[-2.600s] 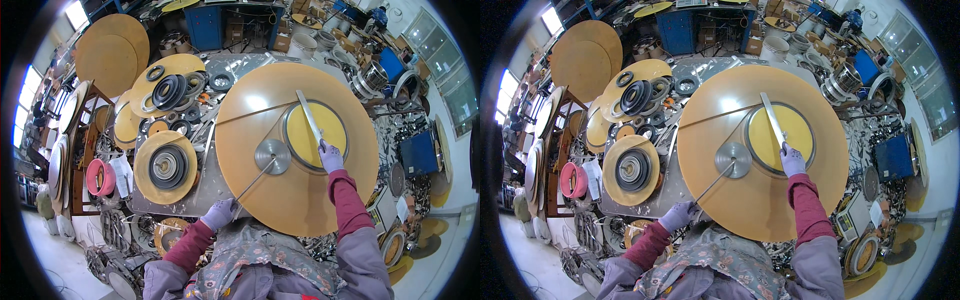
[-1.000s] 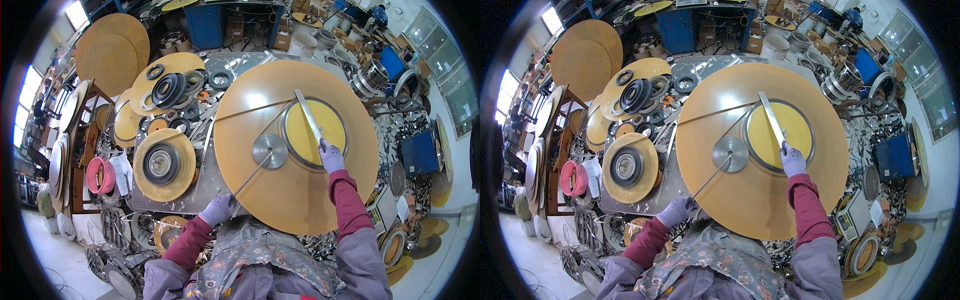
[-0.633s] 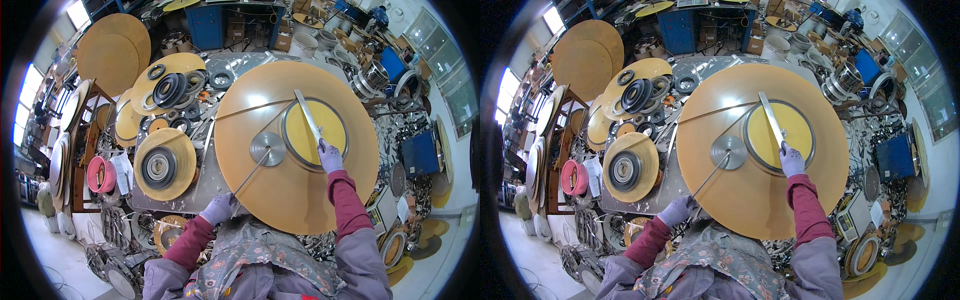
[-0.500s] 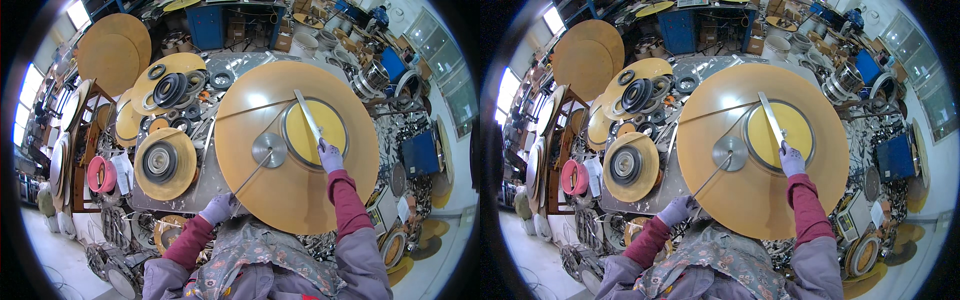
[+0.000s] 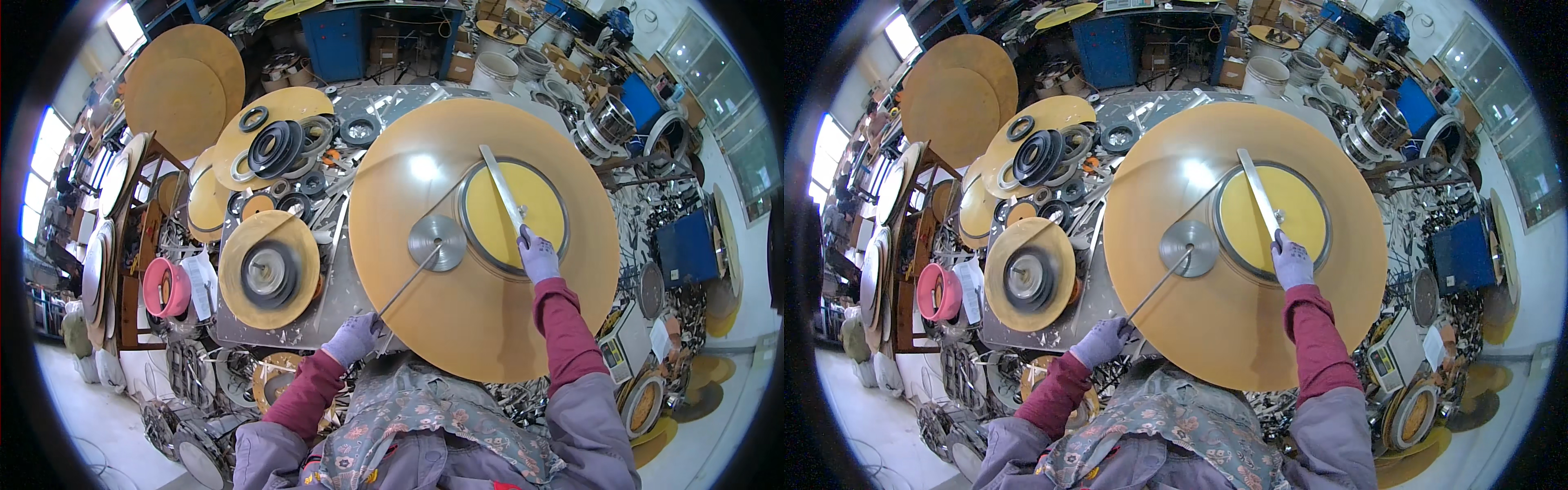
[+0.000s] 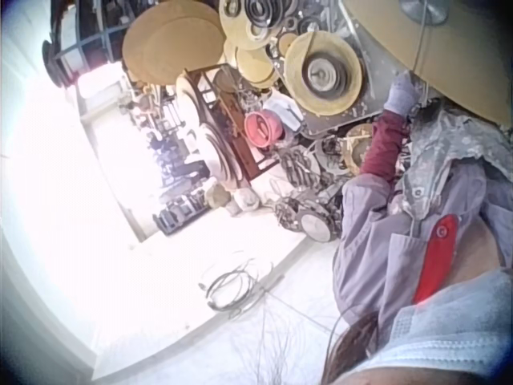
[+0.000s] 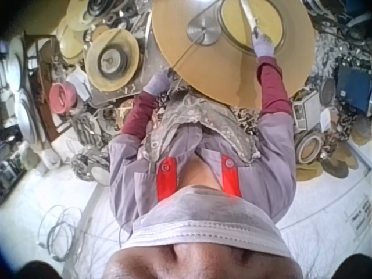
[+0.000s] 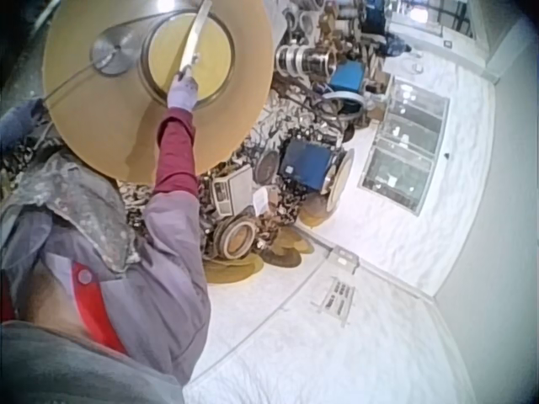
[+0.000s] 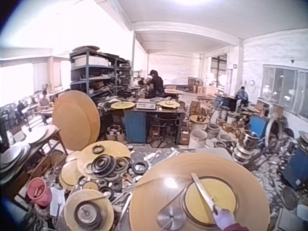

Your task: The person uses a metal ruler and a circular cutter to cut a large yellow disc on a workbench. They repeatedly guide the cutter along the ruler to create straight cuts, then remove and stack the cut pieces. The person also places a cut ring onto a digital scale and handles other circular components nearby.

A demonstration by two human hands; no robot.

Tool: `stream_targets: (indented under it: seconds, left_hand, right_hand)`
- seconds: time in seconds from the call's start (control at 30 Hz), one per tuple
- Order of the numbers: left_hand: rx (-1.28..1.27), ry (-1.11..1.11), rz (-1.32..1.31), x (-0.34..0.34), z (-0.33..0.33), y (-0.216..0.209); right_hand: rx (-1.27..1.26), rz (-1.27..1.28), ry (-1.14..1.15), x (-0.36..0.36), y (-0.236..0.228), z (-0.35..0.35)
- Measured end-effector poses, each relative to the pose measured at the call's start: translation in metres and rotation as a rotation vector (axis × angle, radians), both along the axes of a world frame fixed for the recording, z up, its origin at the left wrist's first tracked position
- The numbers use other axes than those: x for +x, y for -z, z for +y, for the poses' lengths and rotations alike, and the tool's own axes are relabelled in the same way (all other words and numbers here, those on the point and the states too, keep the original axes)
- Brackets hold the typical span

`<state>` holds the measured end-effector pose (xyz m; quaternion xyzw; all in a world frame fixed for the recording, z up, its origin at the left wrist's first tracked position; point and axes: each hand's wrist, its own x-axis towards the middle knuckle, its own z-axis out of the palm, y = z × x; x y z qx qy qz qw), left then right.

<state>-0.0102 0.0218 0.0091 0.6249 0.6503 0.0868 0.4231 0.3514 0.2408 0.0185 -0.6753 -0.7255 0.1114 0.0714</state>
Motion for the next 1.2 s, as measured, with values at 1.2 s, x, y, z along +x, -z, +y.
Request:
stream_targets:
  seconds: [1.2]
  left_hand:
    - [0.067, -0.013, -0.030, 0.017, -0.025, 0.013]
  right_hand:
    - [0.004, 0.146, -0.044, 0.006, -0.009, -0.044]
